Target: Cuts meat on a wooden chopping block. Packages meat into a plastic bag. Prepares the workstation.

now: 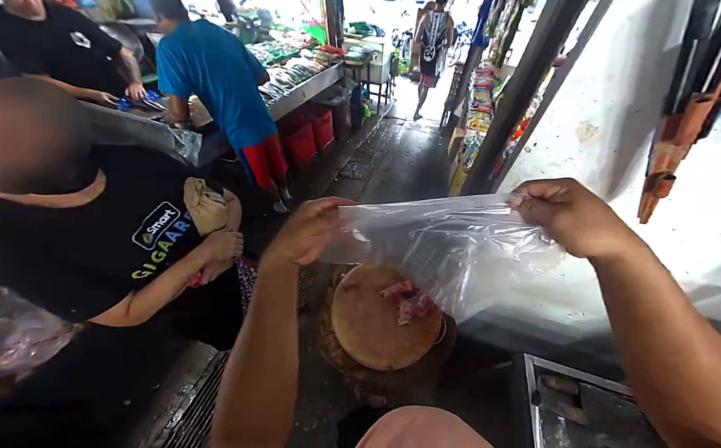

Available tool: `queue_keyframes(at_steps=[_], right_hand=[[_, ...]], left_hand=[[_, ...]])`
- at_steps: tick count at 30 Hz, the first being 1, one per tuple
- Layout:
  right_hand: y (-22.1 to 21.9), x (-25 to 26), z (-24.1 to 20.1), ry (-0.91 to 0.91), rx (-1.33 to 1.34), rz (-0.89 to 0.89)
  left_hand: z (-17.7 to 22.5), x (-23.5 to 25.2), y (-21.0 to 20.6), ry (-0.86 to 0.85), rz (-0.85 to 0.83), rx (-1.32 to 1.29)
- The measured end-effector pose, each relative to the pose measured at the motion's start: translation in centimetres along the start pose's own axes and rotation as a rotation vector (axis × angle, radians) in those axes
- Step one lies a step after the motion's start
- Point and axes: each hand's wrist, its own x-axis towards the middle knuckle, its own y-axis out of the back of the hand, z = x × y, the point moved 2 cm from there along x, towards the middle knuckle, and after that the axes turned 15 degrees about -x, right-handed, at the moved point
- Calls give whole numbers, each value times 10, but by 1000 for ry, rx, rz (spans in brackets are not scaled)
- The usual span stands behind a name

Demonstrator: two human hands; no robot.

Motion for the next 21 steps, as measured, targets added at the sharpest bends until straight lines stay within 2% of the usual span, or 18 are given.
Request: queue_keyframes(at_steps=[2,5,10,12,14,17,21], right_hand=[[-12,3,5,44,11,-24],[-28,7,11,129,-48,36],[-32,-3,13,211,-168,126],[-39,-8,21,233,-182,117],[-51,-12,37,222,-167,85],[-77,-21,61,221,-84,15],[-122,-38,93,192,85,-56]], left_hand=[[1,-3,14,-1,-27,-37],[2,-13,21,-3,-179,-87],[5,-38,14,-35,-75,-120],[2,-47,13,33,-124,-138],[-8,-58,8,189,-134,-37],[-46,-78,13,319,-17,-124],[-82,-89,11,160,168,-390]])
